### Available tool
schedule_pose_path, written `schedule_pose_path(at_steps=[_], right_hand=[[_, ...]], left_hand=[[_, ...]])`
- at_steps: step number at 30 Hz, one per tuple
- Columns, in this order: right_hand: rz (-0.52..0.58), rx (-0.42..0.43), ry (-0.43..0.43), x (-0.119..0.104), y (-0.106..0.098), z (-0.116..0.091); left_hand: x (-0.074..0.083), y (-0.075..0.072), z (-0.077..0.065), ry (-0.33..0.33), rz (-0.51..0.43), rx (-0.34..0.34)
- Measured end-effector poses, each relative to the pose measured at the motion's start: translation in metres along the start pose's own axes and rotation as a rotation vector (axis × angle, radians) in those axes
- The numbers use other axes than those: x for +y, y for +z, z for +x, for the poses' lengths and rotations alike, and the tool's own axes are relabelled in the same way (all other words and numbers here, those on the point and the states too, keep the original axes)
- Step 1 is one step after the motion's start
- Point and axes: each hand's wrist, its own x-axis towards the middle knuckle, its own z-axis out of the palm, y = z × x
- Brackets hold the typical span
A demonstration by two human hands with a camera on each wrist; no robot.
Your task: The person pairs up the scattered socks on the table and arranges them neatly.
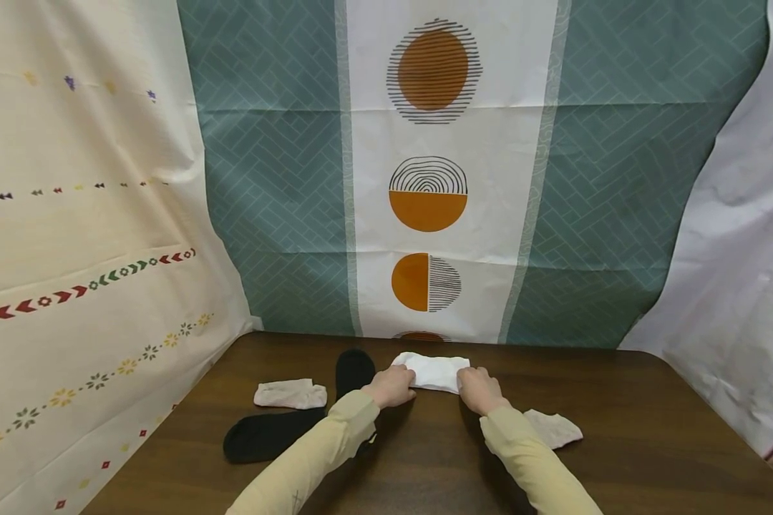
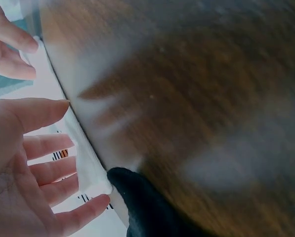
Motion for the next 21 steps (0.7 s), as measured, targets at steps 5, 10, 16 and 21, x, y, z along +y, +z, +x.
schedule_pose_path(at_steps=[5, 10, 16, 21], right_hand=[[-0.004, 0.013, 0.001, 0.0, 0.002, 0.002], [0.002, 0.014, 0.009, 0.002, 0.003, 0.005], [0.008, 0.008, 0.024, 0.005, 0.006, 0.009], [0.012, -0.012, 0.035, 0.005, 0.005, 0.011]], left_hand=[[-0.002, 0.003, 0.003, -0.004, -0.005, -0.004], [-0.004, 0.006, 0.005, -0.008, -0.016, -0.003], [-0.005, 0.008, 0.007, -0.021, -0.016, -0.017], [-0.005, 0.006, 0.009, -0.029, -0.01, -0.05]])
